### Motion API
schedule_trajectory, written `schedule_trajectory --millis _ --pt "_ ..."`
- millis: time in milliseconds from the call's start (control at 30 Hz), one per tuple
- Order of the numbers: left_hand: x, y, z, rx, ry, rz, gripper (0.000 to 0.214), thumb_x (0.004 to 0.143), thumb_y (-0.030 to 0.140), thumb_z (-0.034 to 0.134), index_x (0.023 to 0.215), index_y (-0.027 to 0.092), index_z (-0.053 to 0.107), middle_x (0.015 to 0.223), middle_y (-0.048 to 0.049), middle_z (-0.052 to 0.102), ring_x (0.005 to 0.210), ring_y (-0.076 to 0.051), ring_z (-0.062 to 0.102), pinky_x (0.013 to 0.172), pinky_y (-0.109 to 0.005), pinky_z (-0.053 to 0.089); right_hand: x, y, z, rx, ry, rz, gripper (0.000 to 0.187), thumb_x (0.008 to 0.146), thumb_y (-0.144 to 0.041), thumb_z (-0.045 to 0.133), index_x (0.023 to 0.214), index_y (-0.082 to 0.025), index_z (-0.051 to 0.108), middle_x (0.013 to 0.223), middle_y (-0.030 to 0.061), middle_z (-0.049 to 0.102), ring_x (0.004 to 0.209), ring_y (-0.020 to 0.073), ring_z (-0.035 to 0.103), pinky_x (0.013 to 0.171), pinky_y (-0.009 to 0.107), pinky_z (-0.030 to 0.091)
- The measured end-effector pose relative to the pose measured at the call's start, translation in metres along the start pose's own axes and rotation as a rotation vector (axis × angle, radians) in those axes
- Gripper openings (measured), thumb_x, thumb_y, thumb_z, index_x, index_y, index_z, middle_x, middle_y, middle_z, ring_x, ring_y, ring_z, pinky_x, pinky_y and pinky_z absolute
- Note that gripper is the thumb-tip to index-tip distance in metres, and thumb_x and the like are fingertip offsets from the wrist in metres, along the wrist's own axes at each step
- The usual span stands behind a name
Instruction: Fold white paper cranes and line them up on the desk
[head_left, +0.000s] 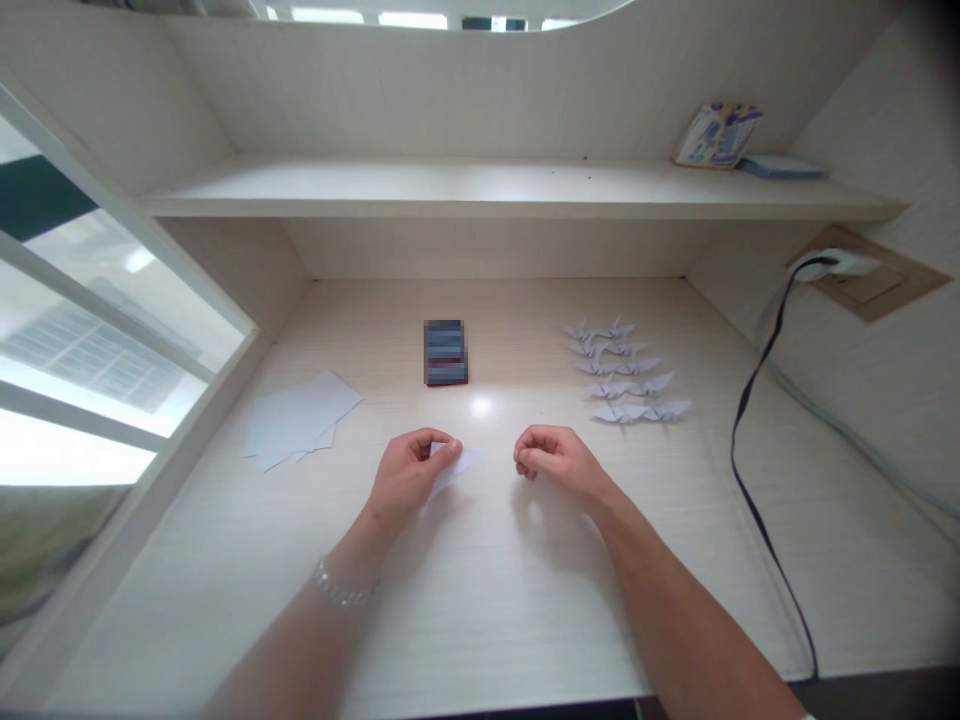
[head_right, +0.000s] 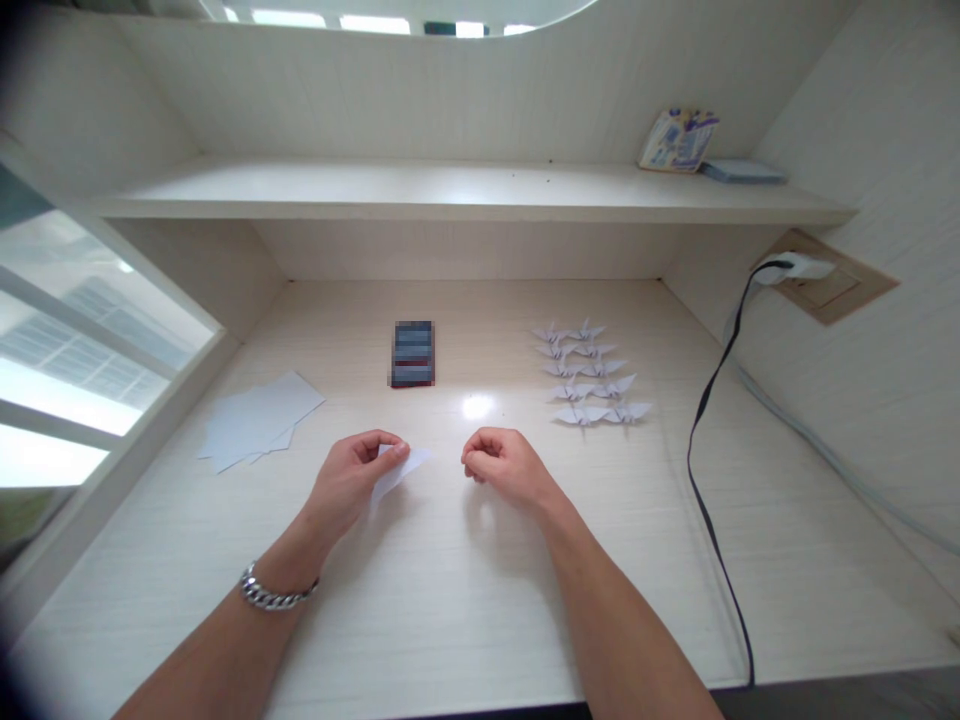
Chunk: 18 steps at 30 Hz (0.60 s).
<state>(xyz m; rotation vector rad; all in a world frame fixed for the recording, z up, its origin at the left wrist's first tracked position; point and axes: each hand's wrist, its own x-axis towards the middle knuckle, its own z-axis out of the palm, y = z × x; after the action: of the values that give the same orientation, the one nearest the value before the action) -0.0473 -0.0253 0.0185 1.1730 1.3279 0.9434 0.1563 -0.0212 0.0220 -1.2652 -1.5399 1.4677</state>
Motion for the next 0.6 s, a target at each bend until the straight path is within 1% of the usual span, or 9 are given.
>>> schedule_trajectory --millis 33,100,200,267,367,433,533,600 --pt "0.0 0.0 0.0 -0.008 0.009 0.003 0.027 0.066 0.039 0.066 0.074 0.014 0.065 0.061 -0.0021 0.061 0.05 -0.01 0.049 0.044 -0.02 0.033 0.001 0.0 0.002 0.037 0.025 -0.007 0.011 0.073 -0.024 0.052 0.071 -0.015 0.058 0.063 0.0014 0.059 0.056 0.0112 0.052 0.055 0.024 0.041" --pt "0.0 -0.001 0.002 -0.008 -0.007 0.009 0.026 0.067 0.039 0.064 0.075 0.014 0.066 0.063 -0.0031 0.063 0.052 -0.011 0.051 0.046 -0.021 0.036 0.004 0.001 0.009 0.09 0.002 -0.01 0.014 0.074 -0.028 0.055 0.077 -0.015 0.059 0.069 0.0025 0.061 0.061 0.0122 0.055 0.058 0.024 0.044" --pt "0.0 -0.002 0.007 0.016 -0.06 0.034 0.024 0.069 0.037 0.062 0.075 0.014 0.066 0.068 -0.0046 0.065 0.058 -0.013 0.054 0.052 -0.022 0.04 0.007 0.004 0.019 0.126 0.024 -0.015 0.015 0.077 -0.03 0.053 0.077 -0.016 0.058 0.069 0.0016 0.06 0.062 0.0117 0.054 0.059 0.024 0.044" --pt "-0.002 -0.002 0.01 0.047 -0.105 0.062 0.021 0.071 0.035 0.061 0.074 0.014 0.066 0.071 -0.0052 0.065 0.063 -0.014 0.056 0.056 -0.023 0.042 0.007 0.005 0.022 0.111 0.041 -0.028 0.015 0.078 -0.029 0.052 0.077 -0.016 0.058 0.066 0.0004 0.058 0.06 0.0112 0.053 0.058 0.024 0.043" --pt "-0.005 -0.001 0.013 0.124 -0.176 0.102 0.019 0.074 0.032 0.058 0.071 0.015 0.065 0.069 -0.004 0.065 0.063 -0.014 0.056 0.057 -0.022 0.042 0.004 0.002 0.023 -0.006 0.031 -0.051 0.013 0.078 -0.027 0.052 0.074 -0.016 0.059 0.064 -0.0005 0.057 0.06 0.011 0.051 0.055 0.022 0.039" --pt "-0.006 0.001 0.013 0.163 -0.198 0.109 0.017 0.074 0.03 0.056 0.071 0.016 0.065 0.068 -0.0031 0.064 0.062 -0.013 0.055 0.056 -0.022 0.041 0.003 0.0 0.023 -0.068 0.018 -0.048 0.012 0.077 -0.025 0.052 0.073 -0.016 0.059 0.064 -0.0008 0.057 0.06 0.0109 0.051 0.054 0.022 0.038" --pt "-0.005 0.002 0.01 0.164 -0.199 0.091 0.014 0.073 0.024 0.055 0.072 0.016 0.066 0.069 -0.003 0.065 0.062 -0.013 0.055 0.056 -0.022 0.04 0.004 0.0 0.019 -0.032 0.03 -0.022 0.012 0.077 -0.025 0.052 0.072 -0.016 0.059 0.06 -0.0015 0.056 0.057 0.0106 0.051 0.054 0.022 0.038" --pt "-0.004 0.002 0.007 0.154 -0.195 0.073 0.012 0.072 0.023 0.056 0.071 0.015 0.065 0.068 -0.0028 0.065 0.062 -0.013 0.055 0.056 -0.022 0.04 0.006 0.003 0.014 0.035 0.069 -0.021 0.013 0.077 -0.026 0.052 0.071 -0.016 0.058 0.057 -0.002 0.054 0.054 0.0101 0.05 0.053 0.022 0.038"
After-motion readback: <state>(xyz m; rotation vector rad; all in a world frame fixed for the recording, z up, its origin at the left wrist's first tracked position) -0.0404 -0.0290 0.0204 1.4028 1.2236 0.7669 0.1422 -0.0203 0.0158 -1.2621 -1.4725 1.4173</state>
